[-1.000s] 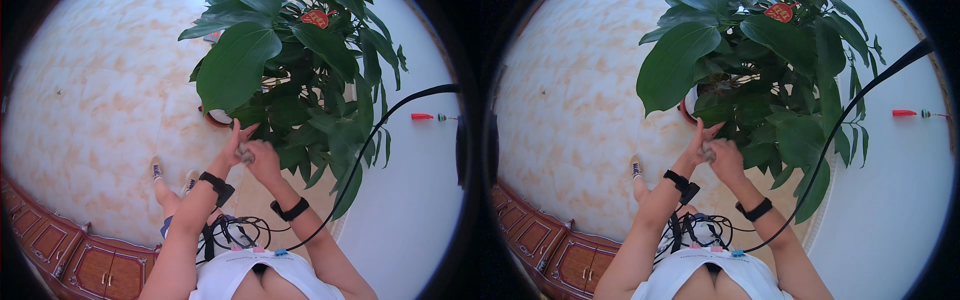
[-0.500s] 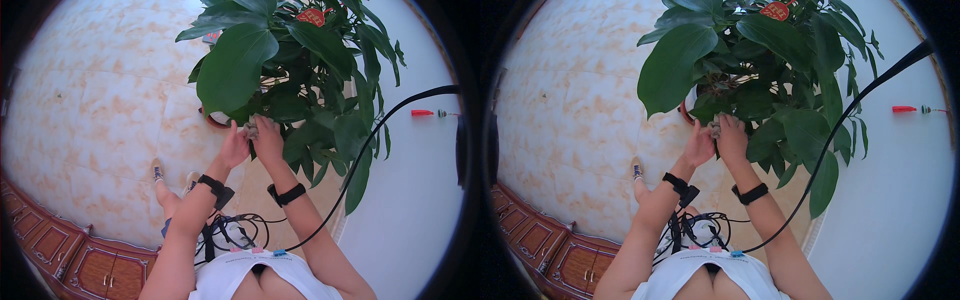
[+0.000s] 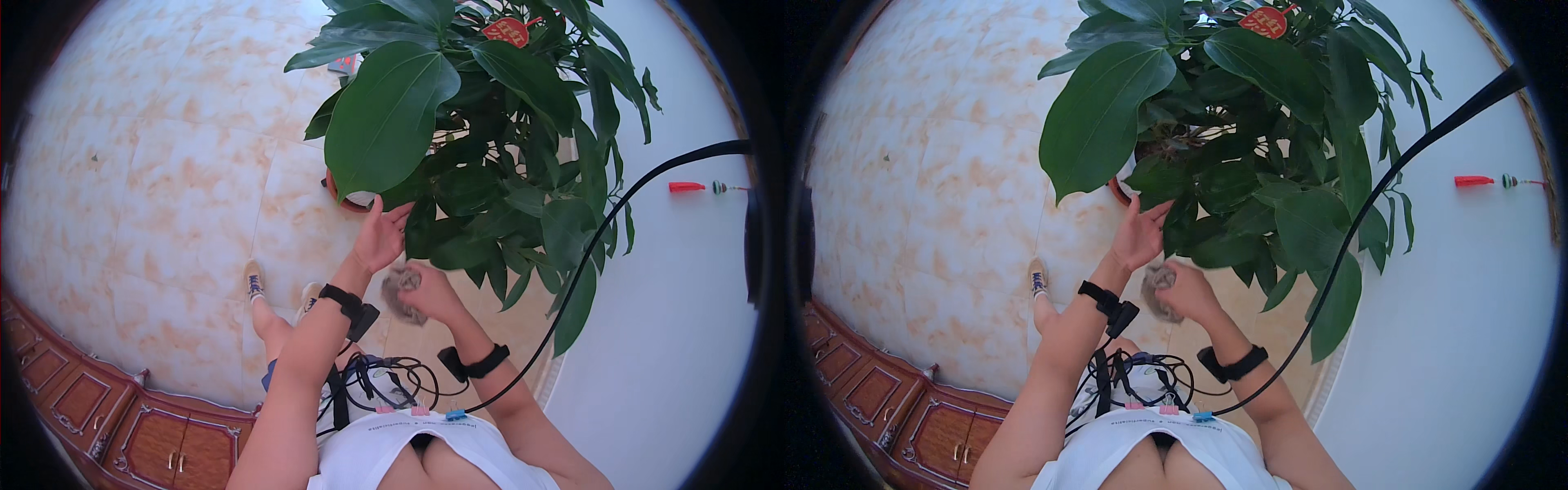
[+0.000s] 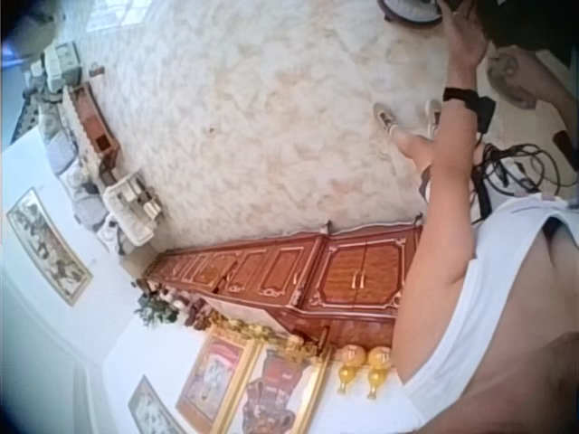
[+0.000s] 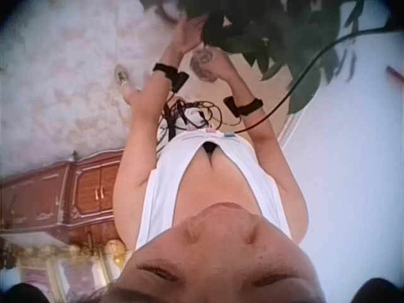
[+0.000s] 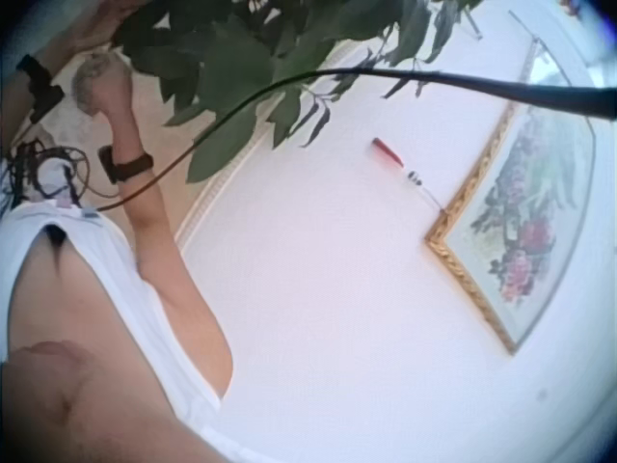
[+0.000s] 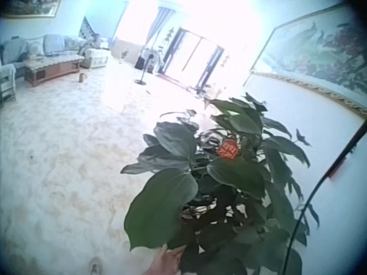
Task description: Using a damp cloth to wipe dust off the leaves of a large indoor plant.
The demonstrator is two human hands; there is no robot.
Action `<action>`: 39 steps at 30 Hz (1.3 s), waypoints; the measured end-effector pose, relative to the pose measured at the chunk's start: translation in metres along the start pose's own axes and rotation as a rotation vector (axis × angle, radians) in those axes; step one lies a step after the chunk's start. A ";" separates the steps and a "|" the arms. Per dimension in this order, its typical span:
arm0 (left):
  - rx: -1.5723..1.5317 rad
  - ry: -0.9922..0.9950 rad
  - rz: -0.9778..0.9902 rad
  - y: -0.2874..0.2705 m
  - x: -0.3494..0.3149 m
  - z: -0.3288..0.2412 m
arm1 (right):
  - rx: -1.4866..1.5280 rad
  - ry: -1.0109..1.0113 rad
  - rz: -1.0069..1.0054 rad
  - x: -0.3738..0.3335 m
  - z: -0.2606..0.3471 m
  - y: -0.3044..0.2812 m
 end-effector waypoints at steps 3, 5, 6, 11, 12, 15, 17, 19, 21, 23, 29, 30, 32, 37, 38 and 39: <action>-0.042 -0.005 0.025 0.004 -0.006 0.001 | 0.198 -0.044 0.243 -0.018 0.016 0.006; 0.089 0.012 -0.068 0.004 -0.015 0.003 | 0.295 -0.031 0.279 -0.025 0.020 0.003; 0.090 0.011 -0.068 0.003 -0.017 0.005 | 0.296 -0.032 0.278 -0.027 0.019 0.001; 0.155 -0.058 -0.196 -0.013 -0.028 0.011 | 0.401 -0.022 0.152 -0.031 0.020 -0.012; 0.155 -0.053 -0.200 -0.019 -0.030 0.012 | 0.403 -0.025 0.157 -0.031 0.024 -0.013; 0.257 -0.145 -0.151 -0.021 -0.035 0.022 | 0.444 -0.032 -0.071 -0.025 0.025 -0.026; 0.207 -0.213 -0.051 -0.010 -0.041 0.030 | 0.382 -0.078 -0.233 -0.014 0.023 -0.031; 0.166 -0.208 -0.090 -0.008 -0.050 0.032 | 0.272 -0.218 -0.242 -0.006 0.037 -0.027; 0.128 -0.202 -0.126 -0.002 -0.058 0.032 | 0.161 -0.361 -0.253 -0.003 0.056 -0.013; 0.094 -0.028 -0.360 -0.008 -0.068 0.021 | 0.070 -0.416 -0.142 -0.002 0.066 0.017; 0.452 0.233 -0.657 -0.047 -0.077 -0.034 | 0.423 -0.048 -0.005 0.030 0.045 0.029; 0.449 0.241 -0.647 -0.052 -0.074 -0.043 | 0.412 -0.055 -0.007 0.039 0.044 0.029; 0.329 0.329 -0.895 -0.078 -0.081 -0.059 | 0.858 0.067 -0.051 0.054 0.031 0.041; 0.379 0.392 -0.730 -0.105 -0.054 -0.061 | 1.166 0.075 -0.142 0.105 0.032 0.048; 0.331 0.348 -0.754 -0.104 -0.052 -0.056 | 1.123 0.092 -0.253 0.109 0.026 0.043; 0.344 0.299 -0.781 -0.103 -0.050 -0.055 | 0.973 0.084 -0.236 0.110 0.022 0.036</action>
Point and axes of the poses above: each hand's wrist, its own x-axis towards the middle knuckle, its own y-axis out of the palm, z = x × y, the point moved 6 cm from there along x, towards the middle knuckle, and after that the axes turned 10 degrees about -y, right-handed, at the moved point
